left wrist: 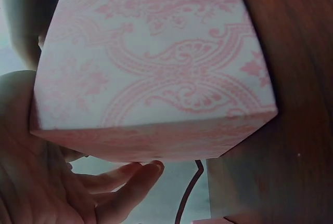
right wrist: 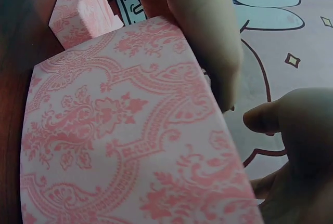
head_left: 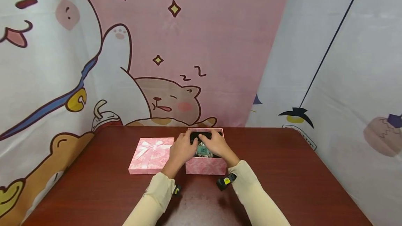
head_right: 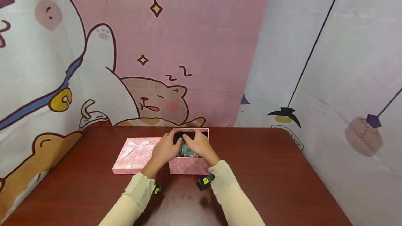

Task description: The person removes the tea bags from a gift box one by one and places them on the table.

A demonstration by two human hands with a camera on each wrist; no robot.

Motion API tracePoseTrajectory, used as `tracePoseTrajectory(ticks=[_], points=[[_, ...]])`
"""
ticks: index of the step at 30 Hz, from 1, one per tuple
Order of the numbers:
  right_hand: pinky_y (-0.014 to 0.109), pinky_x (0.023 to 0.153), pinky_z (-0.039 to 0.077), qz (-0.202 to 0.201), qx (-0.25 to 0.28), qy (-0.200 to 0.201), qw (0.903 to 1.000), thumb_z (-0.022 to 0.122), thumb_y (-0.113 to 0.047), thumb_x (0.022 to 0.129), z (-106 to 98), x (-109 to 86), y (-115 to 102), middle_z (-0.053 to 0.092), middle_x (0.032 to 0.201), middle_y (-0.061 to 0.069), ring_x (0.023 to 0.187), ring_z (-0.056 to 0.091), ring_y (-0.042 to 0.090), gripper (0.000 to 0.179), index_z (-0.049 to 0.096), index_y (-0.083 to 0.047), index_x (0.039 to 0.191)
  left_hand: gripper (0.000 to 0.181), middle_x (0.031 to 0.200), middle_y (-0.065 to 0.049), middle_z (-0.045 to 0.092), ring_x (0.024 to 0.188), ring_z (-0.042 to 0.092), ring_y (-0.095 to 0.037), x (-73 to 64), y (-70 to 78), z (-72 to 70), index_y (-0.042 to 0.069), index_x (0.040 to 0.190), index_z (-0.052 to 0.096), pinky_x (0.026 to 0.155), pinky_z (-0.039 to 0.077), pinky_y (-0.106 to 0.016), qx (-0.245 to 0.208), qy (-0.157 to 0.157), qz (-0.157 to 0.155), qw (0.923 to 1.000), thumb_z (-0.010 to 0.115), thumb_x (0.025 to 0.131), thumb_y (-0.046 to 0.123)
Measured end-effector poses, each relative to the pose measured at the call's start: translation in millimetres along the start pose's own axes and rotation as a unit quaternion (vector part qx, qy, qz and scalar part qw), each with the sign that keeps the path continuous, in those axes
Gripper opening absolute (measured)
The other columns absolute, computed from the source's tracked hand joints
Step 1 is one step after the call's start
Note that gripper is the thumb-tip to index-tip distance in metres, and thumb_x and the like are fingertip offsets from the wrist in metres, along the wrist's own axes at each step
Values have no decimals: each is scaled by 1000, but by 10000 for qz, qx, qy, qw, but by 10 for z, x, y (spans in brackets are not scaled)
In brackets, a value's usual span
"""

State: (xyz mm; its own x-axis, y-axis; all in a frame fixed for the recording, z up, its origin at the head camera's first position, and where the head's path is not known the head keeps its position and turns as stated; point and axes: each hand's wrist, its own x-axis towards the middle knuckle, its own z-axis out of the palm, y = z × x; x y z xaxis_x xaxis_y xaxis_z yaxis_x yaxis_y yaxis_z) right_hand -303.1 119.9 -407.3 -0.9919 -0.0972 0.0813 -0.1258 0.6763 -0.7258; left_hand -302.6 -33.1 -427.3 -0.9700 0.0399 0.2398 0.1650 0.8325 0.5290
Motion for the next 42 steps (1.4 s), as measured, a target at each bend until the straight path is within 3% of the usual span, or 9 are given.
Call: tracePoseTrajectory(ticks=[5, 16, 28, 37, 42], points=[[57, 105, 38, 333, -15, -218, 9992, 54, -44, 97, 60, 63, 6, 43, 147, 27, 134, 43, 44, 73, 36, 4, 148, 48, 129, -18, 59, 111, 61, -40, 6, 6, 23, 20, 141, 53, 82, 50, -58, -25, 61, -48, 10000, 50, 97, 41], [53, 103, 41, 767, -182, -402, 9961, 55, -42, 95, 144, 116, 40, 45, 142, 34, 130, 47, 46, 76, 35, 14, 142, 49, 129, -18, 59, 106, 63, -41, -10, -11, 58, 19, 141, 52, 79, 51, -57, -43, 75, -35, 10000, 52, 95, 37], [52, 98, 46, 507, -287, -259, 9980, 64, -32, 90, 135, 74, 18, 55, 132, 31, 122, 54, 42, 66, 45, 11, 136, 49, 126, -19, 60, 103, 64, -41, -8, -22, 55, 19, 140, 52, 78, 52, -56, -8, 153, 20, 9999, 53, 94, 35], [41, 81, 52, 125, -401, -359, 9985, 78, -11, 78, 157, 122, 75, 67, 98, 16, 87, 61, 27, 42, 63, 6, 113, 49, 123, -18, 61, 104, 64, -40, -6, -17, 43, 19, 140, 52, 79, 51, -55, -5, 117, -51, 9999, 54, 93, 35], [40, 81, 51, 79, -499, -308, 9982, 79, -4, 71, 163, 130, 85, 70, 97, 15, 88, 61, 26, 39, 67, 4, 108, 49, 122, -19, 62, 105, 64, -40, -9, -12, 38, 15, 139, 52, 80, 51, -55, 14, 115, -13, 9999, 54, 93, 34]])
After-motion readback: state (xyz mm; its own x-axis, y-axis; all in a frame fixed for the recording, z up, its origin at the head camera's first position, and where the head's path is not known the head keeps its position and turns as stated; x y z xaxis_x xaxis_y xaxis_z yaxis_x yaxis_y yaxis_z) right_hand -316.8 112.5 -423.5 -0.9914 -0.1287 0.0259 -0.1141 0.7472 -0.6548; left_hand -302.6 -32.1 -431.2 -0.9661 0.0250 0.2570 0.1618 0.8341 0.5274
